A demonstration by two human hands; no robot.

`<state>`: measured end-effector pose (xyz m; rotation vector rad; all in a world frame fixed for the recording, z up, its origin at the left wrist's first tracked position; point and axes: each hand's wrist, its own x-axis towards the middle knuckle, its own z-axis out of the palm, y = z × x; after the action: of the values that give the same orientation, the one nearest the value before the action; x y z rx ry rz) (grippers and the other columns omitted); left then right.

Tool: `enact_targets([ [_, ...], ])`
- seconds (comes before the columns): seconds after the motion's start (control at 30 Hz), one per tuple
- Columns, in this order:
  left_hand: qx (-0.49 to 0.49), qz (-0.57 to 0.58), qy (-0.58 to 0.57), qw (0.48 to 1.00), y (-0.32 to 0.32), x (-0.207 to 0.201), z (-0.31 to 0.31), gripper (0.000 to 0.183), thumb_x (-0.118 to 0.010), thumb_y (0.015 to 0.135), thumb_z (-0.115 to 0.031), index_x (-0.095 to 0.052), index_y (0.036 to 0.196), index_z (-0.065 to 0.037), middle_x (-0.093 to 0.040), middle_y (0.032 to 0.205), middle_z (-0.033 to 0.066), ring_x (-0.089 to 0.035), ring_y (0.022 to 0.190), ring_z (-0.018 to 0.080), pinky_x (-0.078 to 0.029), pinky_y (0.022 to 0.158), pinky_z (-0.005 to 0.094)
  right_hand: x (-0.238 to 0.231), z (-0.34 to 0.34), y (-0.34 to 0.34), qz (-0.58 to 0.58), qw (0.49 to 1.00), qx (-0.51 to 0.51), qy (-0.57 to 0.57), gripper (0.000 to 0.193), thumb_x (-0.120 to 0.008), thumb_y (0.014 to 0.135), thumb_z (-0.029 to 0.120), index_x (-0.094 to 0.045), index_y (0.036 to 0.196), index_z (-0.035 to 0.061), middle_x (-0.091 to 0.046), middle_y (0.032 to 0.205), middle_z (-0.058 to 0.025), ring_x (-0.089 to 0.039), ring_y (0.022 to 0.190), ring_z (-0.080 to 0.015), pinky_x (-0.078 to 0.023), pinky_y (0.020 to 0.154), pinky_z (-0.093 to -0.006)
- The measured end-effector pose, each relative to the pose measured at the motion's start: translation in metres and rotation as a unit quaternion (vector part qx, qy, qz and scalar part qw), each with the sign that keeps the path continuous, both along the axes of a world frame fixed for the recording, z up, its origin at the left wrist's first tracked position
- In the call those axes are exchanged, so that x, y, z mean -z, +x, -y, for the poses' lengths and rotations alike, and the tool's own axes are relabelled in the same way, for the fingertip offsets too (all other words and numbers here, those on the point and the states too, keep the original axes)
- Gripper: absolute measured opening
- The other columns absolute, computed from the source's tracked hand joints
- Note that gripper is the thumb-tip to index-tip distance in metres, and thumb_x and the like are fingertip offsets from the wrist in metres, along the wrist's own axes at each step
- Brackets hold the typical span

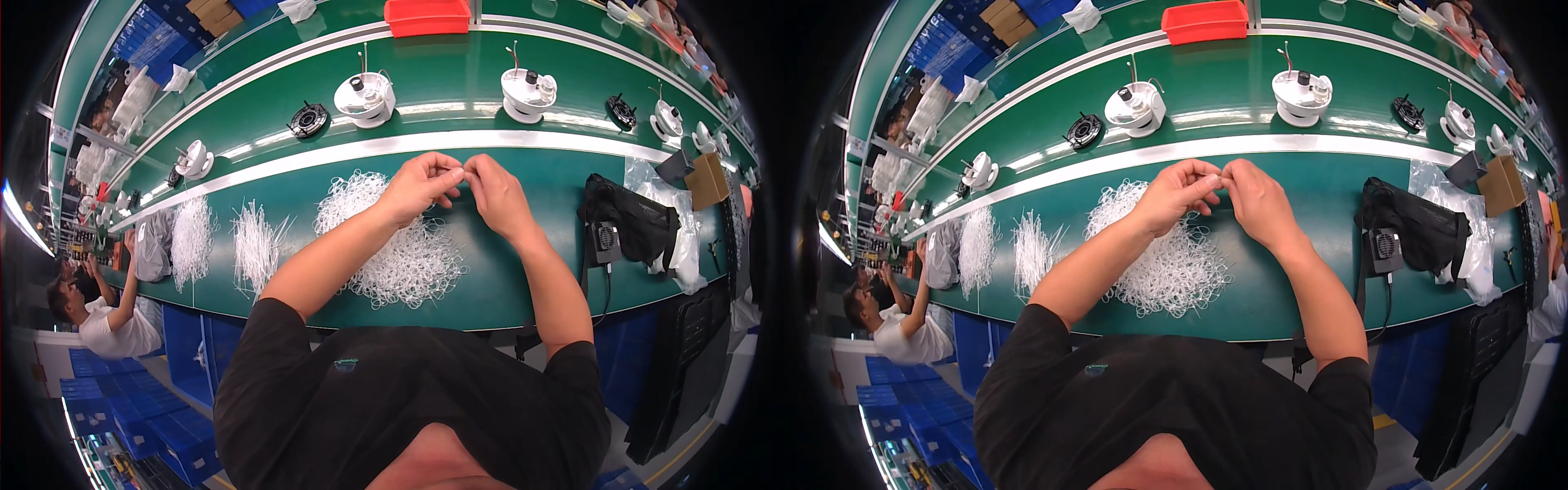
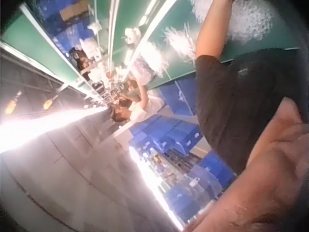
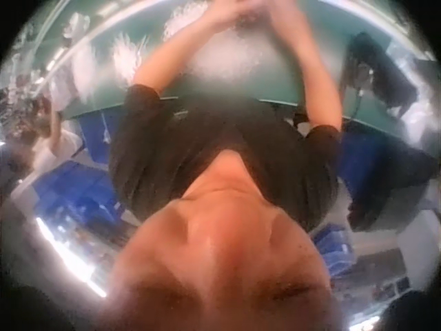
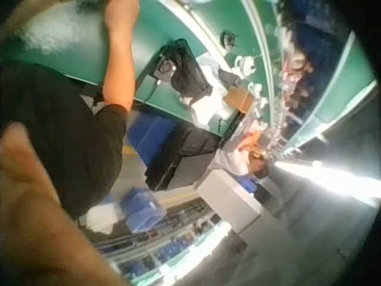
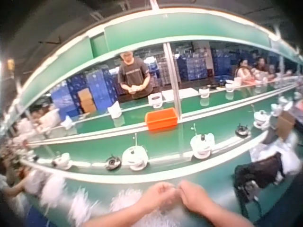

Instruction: The person repeatedly picks white zip ties from a pile on a green workbench, threads each through a small white circular device, and secures it by hand. The person then places the device on the bench and repeats the process with additional units.

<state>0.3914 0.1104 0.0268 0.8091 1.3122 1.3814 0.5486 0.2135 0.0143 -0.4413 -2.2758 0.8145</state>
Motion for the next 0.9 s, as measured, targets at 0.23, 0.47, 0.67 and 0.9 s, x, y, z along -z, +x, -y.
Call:
enact_targets([
  [0.23, 0.055, -0.108, -0.047, 0.992, -0.008, 0.005, 0.002, 0.015, -0.066, 0.094, -0.012, -0.060, 0.097, 0.001, -0.068, 0.090, 0.0098, -0.067, 0.074, 0.0133, -0.055, 0.060, 0.0249, 0.000, 0.005, 0.000, 0.013, 1.000, -0.021, -0.001, 0.008, -0.061, 0.092, 0.004, -0.057, 0.098, 0.0007, -0.065, 0.088, -0.0161, -0.065, 0.079, -0.0331, -0.052, 0.069, -0.0384],
  [0.47, 0.142, 0.008, -0.060, 0.988, -0.015, 0.007, 0.003, 0.014, -0.068, 0.090, -0.006, -0.062, 0.101, 0.002, -0.069, 0.089, 0.0103, -0.069, 0.073, 0.0151, -0.057, 0.062, 0.0265, 0.001, 0.006, 0.001, -0.058, 0.980, -0.035, -0.189, 0.011, -0.063, 0.092, 0.004, -0.063, 0.102, 0.0002, -0.069, 0.090, -0.0116, -0.068, 0.083, -0.0209, -0.054, 0.075, -0.0328],
  [0.67, 0.026, 0.112, -0.039, 0.993, -0.039, 0.005, -0.005, 0.021, -0.063, 0.093, -0.007, -0.061, 0.111, 0.005, -0.068, 0.095, 0.0123, -0.068, 0.080, 0.0195, -0.059, 0.067, 0.0305, 0.013, -0.008, 0.002, -0.108, 0.979, -0.005, -0.174, 0.013, -0.066, 0.091, 0.008, -0.064, 0.101, -0.0004, -0.069, 0.089, -0.0084, -0.066, 0.082, -0.0178, -0.053, 0.077, -0.0301],
  [0.9, -0.337, -0.004, -0.039, 0.941, -0.141, 0.020, -0.051, 0.044, -0.063, 0.097, -0.025, -0.054, 0.112, 0.015, -0.061, 0.107, 0.0217, -0.069, 0.084, 0.0300, -0.062, 0.067, 0.0350, 0.028, -0.034, 0.002, -0.101, 0.946, 0.081, -0.298, 0.025, -0.065, 0.095, 0.023, -0.067, 0.104, -0.0006, -0.064, 0.085, -0.0013, -0.055, 0.073, -0.0110, -0.047, 0.068, -0.0264],
])
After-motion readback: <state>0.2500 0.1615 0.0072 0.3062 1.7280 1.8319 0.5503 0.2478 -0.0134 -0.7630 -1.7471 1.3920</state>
